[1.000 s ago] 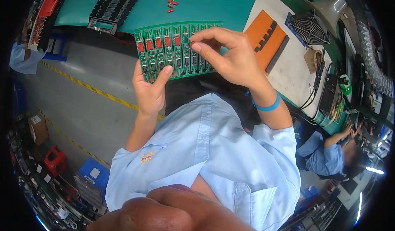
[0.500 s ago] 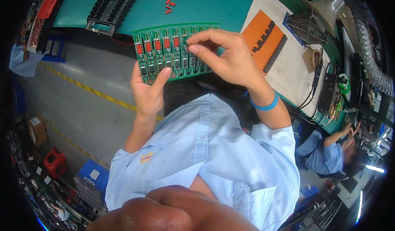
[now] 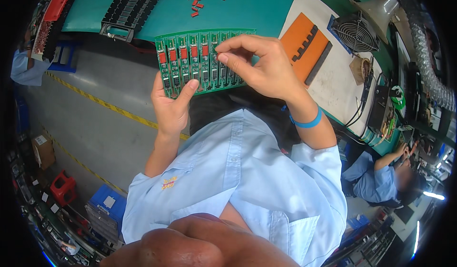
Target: The worker performs manual soldering on several circuit boards and operates a crimping machine.
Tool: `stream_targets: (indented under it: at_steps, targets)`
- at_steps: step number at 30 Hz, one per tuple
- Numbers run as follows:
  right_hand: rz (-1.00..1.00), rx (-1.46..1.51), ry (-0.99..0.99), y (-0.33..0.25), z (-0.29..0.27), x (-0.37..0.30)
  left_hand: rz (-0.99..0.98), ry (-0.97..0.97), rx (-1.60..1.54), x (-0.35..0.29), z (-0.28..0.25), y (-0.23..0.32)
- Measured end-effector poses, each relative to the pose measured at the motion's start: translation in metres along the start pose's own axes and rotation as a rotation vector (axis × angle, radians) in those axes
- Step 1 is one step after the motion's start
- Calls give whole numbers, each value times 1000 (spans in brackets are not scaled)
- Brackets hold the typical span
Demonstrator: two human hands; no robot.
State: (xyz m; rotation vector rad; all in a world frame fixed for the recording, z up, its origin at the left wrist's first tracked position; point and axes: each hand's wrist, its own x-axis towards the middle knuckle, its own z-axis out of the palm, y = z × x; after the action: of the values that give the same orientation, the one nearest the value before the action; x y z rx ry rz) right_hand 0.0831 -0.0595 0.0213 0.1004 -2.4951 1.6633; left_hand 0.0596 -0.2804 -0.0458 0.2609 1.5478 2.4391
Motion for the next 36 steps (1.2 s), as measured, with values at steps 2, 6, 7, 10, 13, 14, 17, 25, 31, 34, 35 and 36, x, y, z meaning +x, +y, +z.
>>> stream_targets:
  at_steps: [2, 6, 7, 10, 13, 14, 17, 25, 31, 34, 35, 36]
  targets:
    - [7, 0, -4, -1, 0, 0, -2, -2, 6, 0, -1, 0]
    - [11, -30, -26, -2, -1, 1, -4, -20, 30, 0, -2, 0]
    - [11, -31, -25, -2, -2, 1, -3, -21, 30, 0, -2, 0]
    - [18, -20, -14, -3, -1, 1, -3, -17, 30, 0, -2, 1]
    - [26, -17, -6, -3, -1, 0, -2, -16, 33, -1, -3, 1]
    - [32, -19, 0, -3, 0, 0, -2, -16, 37, -1, -3, 1]
    - [49, -20, 19, -4, 0, -1, -7, -25, 47, -1, -4, -1]
    - [-232, -432, 121, -6, -4, 12, -129, -61, -166, 1, -10, -1]
    - [-315, -479, 164, 6, -14, 16, -192, -103, -263, 3, -21, -3]
    - [-98, -297, 101, 3, -13, 14, -228, -150, -403, 4, -24, -1]
    - [10, -207, 67, 2, -13, 14, -245, -174, -475, 4, -25, 0]
    - [118, -116, 33, 2, -12, 15, -262, -197, -547, 4, -26, 0]
